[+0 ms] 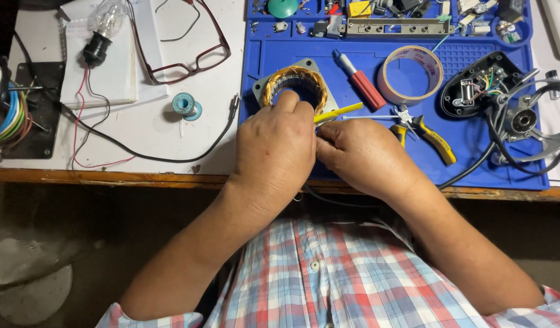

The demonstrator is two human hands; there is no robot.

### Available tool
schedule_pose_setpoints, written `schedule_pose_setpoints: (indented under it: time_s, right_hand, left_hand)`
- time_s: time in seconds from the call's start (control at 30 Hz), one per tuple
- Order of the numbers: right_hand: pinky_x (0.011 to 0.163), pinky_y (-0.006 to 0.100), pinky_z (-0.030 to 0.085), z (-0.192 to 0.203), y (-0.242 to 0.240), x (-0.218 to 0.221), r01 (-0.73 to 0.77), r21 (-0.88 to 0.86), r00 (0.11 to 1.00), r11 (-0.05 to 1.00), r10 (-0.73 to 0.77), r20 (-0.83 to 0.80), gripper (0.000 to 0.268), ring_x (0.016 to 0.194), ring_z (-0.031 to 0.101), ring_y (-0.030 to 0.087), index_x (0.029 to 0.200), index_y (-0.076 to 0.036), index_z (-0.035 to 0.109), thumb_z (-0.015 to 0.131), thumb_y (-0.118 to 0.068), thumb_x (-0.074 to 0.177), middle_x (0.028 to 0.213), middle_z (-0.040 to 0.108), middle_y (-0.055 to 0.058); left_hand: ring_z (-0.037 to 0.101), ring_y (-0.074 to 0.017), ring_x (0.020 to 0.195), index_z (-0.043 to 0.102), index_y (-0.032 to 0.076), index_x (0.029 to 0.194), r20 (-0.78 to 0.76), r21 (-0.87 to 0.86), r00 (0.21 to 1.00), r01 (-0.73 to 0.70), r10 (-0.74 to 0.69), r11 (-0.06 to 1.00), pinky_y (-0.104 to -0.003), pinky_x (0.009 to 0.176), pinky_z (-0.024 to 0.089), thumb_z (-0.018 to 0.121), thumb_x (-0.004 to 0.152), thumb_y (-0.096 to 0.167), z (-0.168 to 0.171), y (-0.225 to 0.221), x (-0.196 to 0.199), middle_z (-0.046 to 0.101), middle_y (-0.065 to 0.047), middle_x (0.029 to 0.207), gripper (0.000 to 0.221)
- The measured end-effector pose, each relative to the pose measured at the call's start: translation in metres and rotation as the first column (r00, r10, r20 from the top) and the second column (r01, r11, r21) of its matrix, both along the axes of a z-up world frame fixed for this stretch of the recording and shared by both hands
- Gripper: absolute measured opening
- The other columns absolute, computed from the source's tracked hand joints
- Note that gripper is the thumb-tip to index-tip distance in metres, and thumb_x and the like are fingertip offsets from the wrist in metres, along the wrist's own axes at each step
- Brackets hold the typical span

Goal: Applying and positioning yellow heat shrink tubing on the wires of a motor stator at a repair bench.

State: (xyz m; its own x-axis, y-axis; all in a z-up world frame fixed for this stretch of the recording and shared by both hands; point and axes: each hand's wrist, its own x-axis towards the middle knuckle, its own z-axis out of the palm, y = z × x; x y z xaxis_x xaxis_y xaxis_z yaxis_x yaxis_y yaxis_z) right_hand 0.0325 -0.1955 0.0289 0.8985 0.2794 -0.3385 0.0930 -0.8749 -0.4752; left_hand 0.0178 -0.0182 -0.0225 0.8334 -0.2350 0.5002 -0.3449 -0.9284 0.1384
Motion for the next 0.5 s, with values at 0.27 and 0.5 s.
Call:
schedule_pose_setpoints:
  time_s: [0.27, 0.5]
  right_hand:
    - [0.085, 0.049, 0.067, 0.007, -0.01, -0.01, 0.114, 0.11, 0.99, 0.987, -0.104, -0.092, 0.044, 0.083, 0.089, 0.03, 0.118, -0.014, 0.092, 0.069, -0.051, 0.111, 0.083, 0.089, 0.012]
    - [0.09, 0.055, 0.06, 0.006, -0.042, -0.006, 0.165, 0.138, 0.926, 0.977, -0.201, 0.32, 0.051, 0.104, 0.078, 0.035, 0.143, -0.018, 0.069, 0.086, -0.051, 0.109, 0.118, 0.082, 0.01]
  left_hand:
    - [0.08, -0.0317, 0.076, 0.076, 0.017, 0.093, 0.026, 0.006, 0.999, -0.019, 0.019, 1.0, -0.049, 0.068, 0.066, 0.088, 0.094, 0.03, -0.008, 0.003, -0.002, 0.068, -0.001, 0.101, 0.018]
    - [0.075, -0.0328, 0.076, 0.079, 0.018, 0.104, 0.023, -0.112, 1.0, -0.006, 0.009, 0.994, -0.05, 0.067, 0.061, 0.099, 0.097, 0.041, 0.008, 0.003, -0.015, 0.068, -0.002, 0.103, 0.031]
